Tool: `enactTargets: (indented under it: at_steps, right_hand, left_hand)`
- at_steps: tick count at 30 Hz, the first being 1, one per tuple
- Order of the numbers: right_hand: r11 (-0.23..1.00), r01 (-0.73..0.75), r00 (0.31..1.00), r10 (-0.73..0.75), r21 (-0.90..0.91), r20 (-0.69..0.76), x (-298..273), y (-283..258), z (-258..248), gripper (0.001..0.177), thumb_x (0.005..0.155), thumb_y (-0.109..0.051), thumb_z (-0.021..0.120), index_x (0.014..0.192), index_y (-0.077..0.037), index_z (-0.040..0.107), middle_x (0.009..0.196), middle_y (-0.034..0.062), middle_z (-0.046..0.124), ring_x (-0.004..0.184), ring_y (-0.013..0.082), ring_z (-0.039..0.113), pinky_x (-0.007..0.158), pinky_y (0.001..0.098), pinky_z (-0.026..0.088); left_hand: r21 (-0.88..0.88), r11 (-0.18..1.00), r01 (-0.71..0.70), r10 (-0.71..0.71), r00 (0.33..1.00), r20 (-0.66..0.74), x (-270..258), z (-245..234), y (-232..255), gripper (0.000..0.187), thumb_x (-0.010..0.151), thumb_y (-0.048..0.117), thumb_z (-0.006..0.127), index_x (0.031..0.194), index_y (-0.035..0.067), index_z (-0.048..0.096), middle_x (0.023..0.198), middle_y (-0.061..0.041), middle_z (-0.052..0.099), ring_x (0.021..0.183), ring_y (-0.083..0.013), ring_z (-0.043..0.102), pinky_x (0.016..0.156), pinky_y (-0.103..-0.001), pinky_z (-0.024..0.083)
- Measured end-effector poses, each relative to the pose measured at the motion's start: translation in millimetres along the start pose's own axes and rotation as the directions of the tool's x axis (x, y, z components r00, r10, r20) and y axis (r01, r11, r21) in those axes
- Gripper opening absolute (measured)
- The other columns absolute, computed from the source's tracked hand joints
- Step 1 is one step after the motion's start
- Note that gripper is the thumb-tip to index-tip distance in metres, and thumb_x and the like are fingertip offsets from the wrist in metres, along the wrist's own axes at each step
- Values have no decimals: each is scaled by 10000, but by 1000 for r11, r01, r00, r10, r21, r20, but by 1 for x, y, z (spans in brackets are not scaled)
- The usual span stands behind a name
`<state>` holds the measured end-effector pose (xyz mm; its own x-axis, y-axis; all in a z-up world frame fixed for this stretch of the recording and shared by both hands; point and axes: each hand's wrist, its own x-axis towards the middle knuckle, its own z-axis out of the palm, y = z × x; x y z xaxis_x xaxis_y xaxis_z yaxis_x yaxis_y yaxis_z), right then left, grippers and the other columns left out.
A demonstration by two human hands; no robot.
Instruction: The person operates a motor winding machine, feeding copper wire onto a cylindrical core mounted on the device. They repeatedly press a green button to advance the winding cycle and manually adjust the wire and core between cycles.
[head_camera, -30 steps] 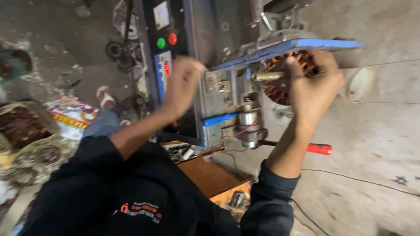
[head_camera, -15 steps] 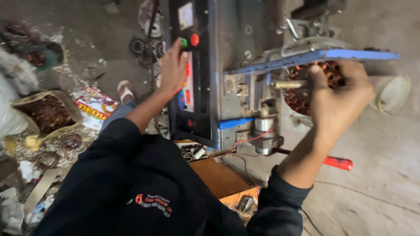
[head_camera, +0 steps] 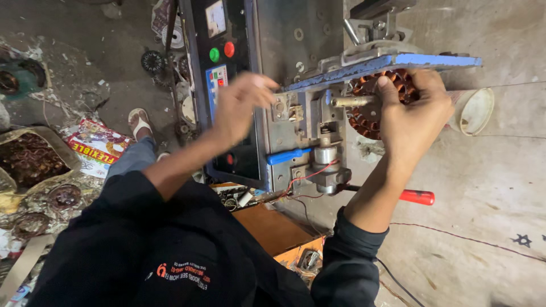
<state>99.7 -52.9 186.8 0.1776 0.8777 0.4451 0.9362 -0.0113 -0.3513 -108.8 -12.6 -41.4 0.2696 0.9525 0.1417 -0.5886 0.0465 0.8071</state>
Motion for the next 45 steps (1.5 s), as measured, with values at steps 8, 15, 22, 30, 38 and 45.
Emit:
enactTargets:
  at_steps: [8,15,22,30,38,45]
  right_hand:
    - [1000,16,1000,-16,20,-17,3,1,2,266,864,44,873,1084,55,724,1048,129,757,918,184,709,868,316,565]
    - [999,-2,1000,2,-38,-22,6,-5,2,268,823,34,874,1049,51,729,985,137,749,847,194,707,810,318,555]
    - [1000,-1,1000,2,15,-19,3,-3,2,266,858,39,867,1085,49,727,1037,136,750,905,193,714,855,315,559]
    - [1000,10,1000,-11,-19,-10,4,-10,1,251,881,28,873,1089,42,732,1049,143,748,901,217,726,843,320,554]
    - [1000,6,1000,-6,-28,7,5,-10,-1,264,870,31,874,1094,42,735,1057,144,743,898,220,721,837,321,551]
    - [1000,7,1000,-7,8,18,5,-9,-1,283,876,38,869,1128,36,741,1075,138,742,939,211,719,878,319,553]
  left_hand:
    - [-613,599,515,-387,856,342,29,124,-37,497,1080,333,569,1495,72,491,1452,-18,541,1294,-210,587,1116,-412,473]
    - [-627,500,598,-236,790,565,100,150,-91,400,1030,332,664,1349,92,638,1263,-52,672,1138,-209,656,992,-418,556]
    - [-616,532,581,-231,800,554,103,149,-95,334,973,249,747,1280,124,696,1219,-7,704,1155,-157,647,989,-376,576]
    - [-611,473,635,-256,763,594,100,142,-77,341,935,136,796,1262,108,699,1187,-23,712,1112,-170,672,961,-366,578]
    - [-652,429,625,-255,776,577,100,143,-81,319,939,155,794,1236,97,694,1153,-41,707,1084,-180,685,948,-390,617]
    - [-650,469,598,-280,798,533,103,149,-82,368,906,217,817,1231,96,697,1142,-51,700,1073,-198,675,943,-412,614]
